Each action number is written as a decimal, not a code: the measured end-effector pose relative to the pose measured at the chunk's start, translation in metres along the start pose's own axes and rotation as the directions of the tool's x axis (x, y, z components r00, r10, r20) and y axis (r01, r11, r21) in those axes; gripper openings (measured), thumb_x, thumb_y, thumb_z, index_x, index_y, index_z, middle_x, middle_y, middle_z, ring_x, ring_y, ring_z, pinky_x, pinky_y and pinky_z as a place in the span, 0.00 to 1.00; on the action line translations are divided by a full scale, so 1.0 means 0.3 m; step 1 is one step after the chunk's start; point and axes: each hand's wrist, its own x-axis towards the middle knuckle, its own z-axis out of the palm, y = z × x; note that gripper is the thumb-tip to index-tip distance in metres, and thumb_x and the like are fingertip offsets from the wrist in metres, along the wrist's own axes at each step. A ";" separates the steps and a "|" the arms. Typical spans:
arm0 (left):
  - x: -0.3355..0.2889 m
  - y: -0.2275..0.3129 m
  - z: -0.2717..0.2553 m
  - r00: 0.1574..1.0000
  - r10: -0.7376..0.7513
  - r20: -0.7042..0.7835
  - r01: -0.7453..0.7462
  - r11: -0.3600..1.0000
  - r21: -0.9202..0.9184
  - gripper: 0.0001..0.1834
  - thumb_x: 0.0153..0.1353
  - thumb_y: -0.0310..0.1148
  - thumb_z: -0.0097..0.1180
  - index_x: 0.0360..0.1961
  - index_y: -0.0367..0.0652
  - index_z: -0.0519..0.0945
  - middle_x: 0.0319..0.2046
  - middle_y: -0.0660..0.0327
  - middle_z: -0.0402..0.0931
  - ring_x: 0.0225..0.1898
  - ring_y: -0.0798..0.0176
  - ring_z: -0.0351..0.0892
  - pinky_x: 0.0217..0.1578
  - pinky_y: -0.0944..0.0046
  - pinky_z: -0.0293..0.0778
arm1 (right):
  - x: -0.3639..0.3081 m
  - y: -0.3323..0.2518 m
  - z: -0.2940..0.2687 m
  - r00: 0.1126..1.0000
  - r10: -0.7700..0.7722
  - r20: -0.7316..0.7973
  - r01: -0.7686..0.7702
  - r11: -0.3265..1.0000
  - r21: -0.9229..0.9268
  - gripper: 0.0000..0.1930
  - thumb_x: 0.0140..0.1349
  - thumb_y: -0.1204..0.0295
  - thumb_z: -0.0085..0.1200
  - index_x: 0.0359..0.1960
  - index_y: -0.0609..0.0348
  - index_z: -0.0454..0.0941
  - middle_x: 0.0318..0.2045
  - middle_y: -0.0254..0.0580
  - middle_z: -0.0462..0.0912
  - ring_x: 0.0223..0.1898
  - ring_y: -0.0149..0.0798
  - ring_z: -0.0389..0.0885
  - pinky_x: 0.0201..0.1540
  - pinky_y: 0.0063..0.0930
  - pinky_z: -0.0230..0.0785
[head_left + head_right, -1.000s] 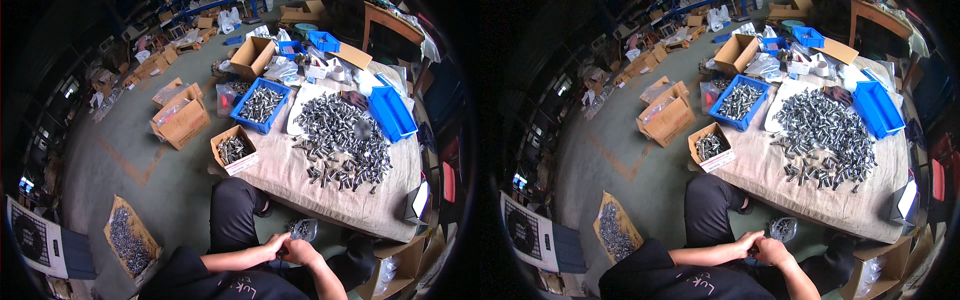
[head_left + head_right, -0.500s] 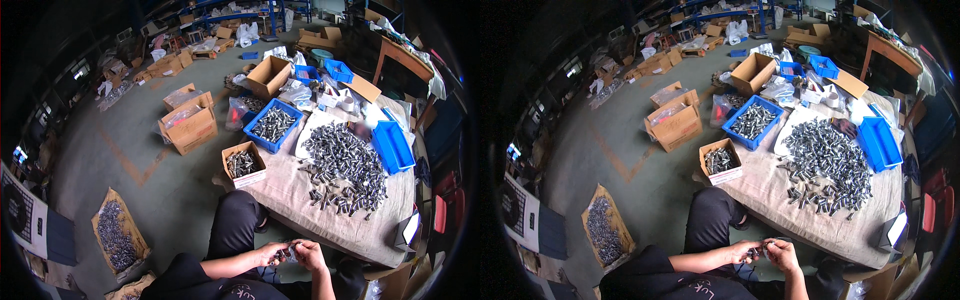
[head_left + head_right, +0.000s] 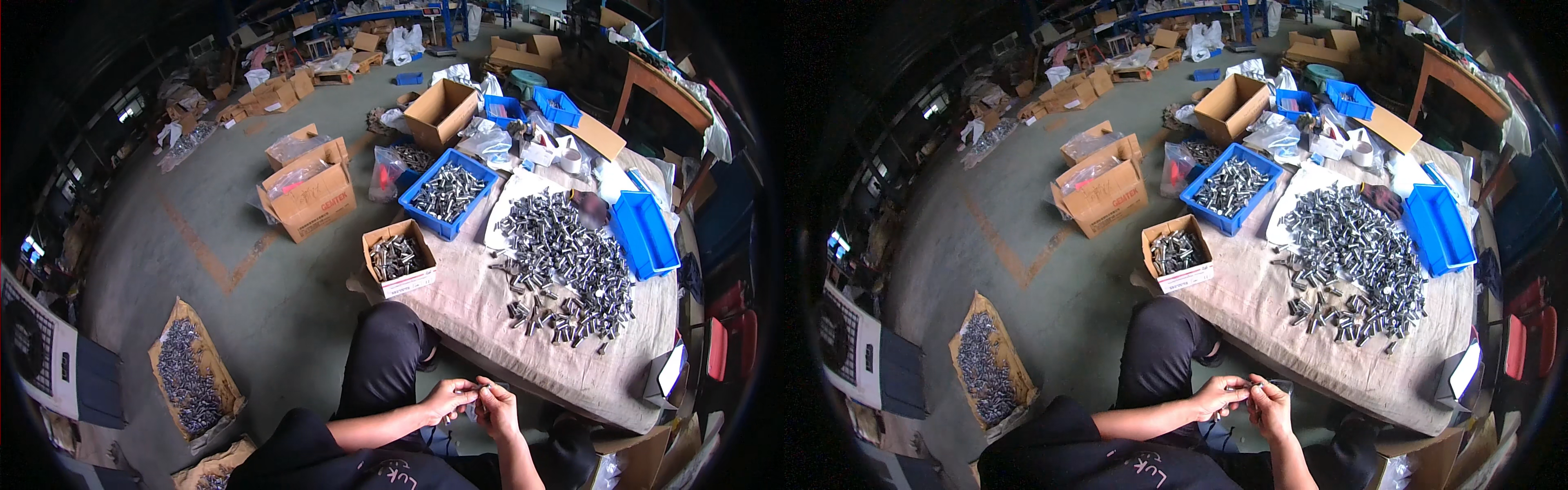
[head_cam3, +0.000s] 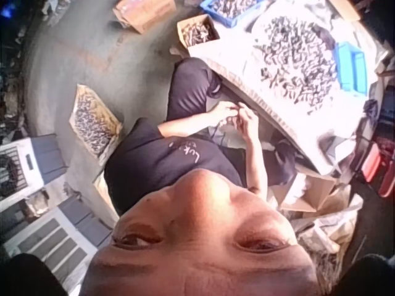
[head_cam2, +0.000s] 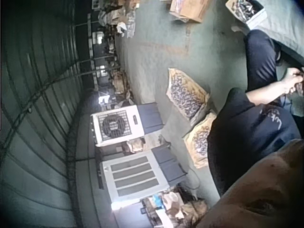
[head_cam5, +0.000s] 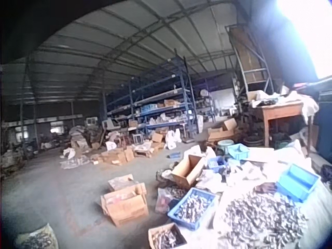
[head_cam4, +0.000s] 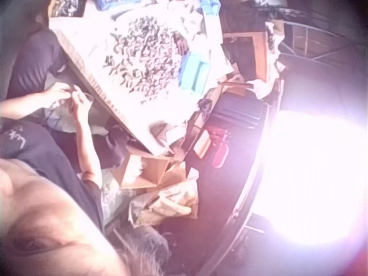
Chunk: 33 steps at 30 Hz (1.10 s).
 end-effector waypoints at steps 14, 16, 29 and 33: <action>-0.055 0.075 0.011 0.994 0.103 -0.046 -0.099 0.991 0.093 0.15 0.56 0.33 0.55 0.43 0.38 0.73 0.24 0.66 0.71 0.18 0.80 0.63 0.12 0.81 0.56 | -0.035 0.002 -0.029 0.993 -0.070 -0.094 0.073 0.997 0.027 0.06 0.54 0.72 0.54 0.27 0.64 0.76 0.20 0.37 0.75 0.13 0.25 0.67 0.12 0.16 0.57; -0.053 0.070 0.017 0.993 0.097 -0.070 -0.092 0.993 0.069 0.12 0.56 0.34 0.55 0.39 0.39 0.75 0.22 0.68 0.71 0.16 0.80 0.62 0.10 0.80 0.56 | -0.034 0.000 -0.010 0.982 -0.153 -0.115 0.146 0.987 -0.066 0.07 0.54 0.70 0.54 0.26 0.62 0.75 0.15 0.34 0.72 0.11 0.23 0.64 0.11 0.15 0.52; -0.041 0.187 0.079 0.980 0.196 -0.025 -0.197 0.979 -0.051 0.16 0.54 0.21 0.53 0.45 0.36 0.72 0.27 0.59 0.73 0.22 0.72 0.69 0.13 0.79 0.61 | 0.009 -0.037 -0.040 0.975 -0.221 -0.020 0.218 0.934 0.284 0.09 0.52 0.77 0.56 0.36 0.64 0.76 0.21 0.38 0.76 0.15 0.26 0.68 0.14 0.17 0.57; -0.057 0.171 0.088 0.981 0.192 0.015 -0.191 0.981 -0.019 0.15 0.55 0.25 0.53 0.45 0.36 0.72 0.28 0.60 0.72 0.22 0.72 0.69 0.13 0.79 0.61 | -0.023 -0.028 -0.051 0.949 -0.315 -0.022 0.313 0.932 0.183 0.09 0.52 0.79 0.55 0.36 0.63 0.76 0.19 0.34 0.73 0.16 0.23 0.67 0.15 0.15 0.57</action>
